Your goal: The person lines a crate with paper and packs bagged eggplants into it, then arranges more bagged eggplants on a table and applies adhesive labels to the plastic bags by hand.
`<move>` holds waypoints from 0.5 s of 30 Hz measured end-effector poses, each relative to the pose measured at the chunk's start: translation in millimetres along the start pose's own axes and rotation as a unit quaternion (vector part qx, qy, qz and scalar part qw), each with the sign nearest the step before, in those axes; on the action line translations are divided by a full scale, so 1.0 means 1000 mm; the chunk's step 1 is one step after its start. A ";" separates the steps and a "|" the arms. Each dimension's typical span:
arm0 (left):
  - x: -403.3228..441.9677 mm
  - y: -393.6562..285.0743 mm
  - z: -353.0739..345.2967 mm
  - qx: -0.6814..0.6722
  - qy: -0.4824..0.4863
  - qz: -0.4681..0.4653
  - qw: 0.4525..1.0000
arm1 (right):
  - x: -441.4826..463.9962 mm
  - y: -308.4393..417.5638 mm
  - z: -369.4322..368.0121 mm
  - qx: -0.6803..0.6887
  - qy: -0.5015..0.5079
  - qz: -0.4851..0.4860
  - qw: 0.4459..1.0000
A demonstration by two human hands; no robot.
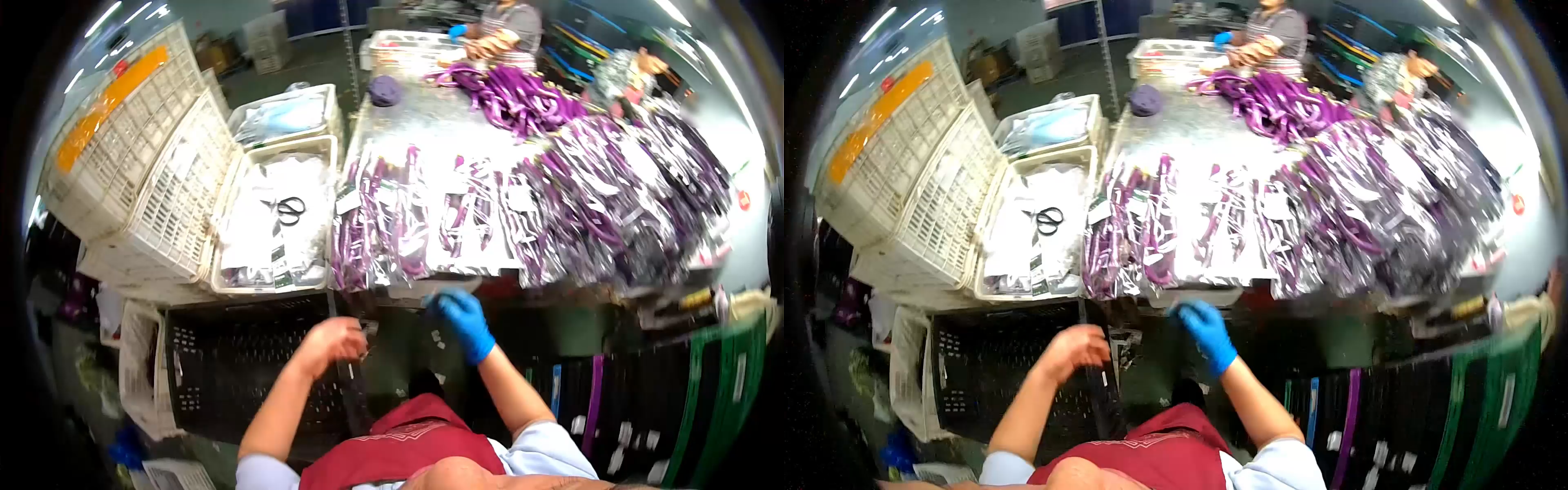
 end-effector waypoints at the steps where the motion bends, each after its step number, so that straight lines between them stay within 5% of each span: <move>1: 0.019 -0.023 0.019 0.008 -0.067 -0.068 0.995 | 0.034 0.006 0.013 0.028 -0.030 -0.027 0.999; 5: 0.110 -0.064 0.092 0.176 -0.329 -0.067 0.925 | 0.148 -0.003 0.063 0.038 -0.185 -0.051 0.981; 7: 0.167 -0.045 0.118 0.268 -0.374 -0.070 0.885 | 0.191 -0.055 0.093 0.016 -0.133 -0.223 0.965; 9: 0.191 -0.058 0.115 0.412 -0.375 -0.006 0.830 | 0.193 -0.053 0.063 0.145 -0.106 -0.234 0.955; 11: 0.188 -0.087 0.083 0.589 -0.390 0.108 0.699 | 0.203 -0.062 0.067 0.100 -0.130 -0.227 0.960; 15: 0.207 -0.067 0.113 0.494 -0.358 0.144 0.779 | 0.214 -0.056 0.066 0.096 -0.070 -0.274 0.954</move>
Point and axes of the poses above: each hand's wrist, its own x-axis towards the middle knuckle, its own z-axis out of the back of the hand, y = z × x, the point moved 5 cm from there along x, towards the middle knuckle, and after that the axes turned 14 degrees about x, right-handed, at the moved point
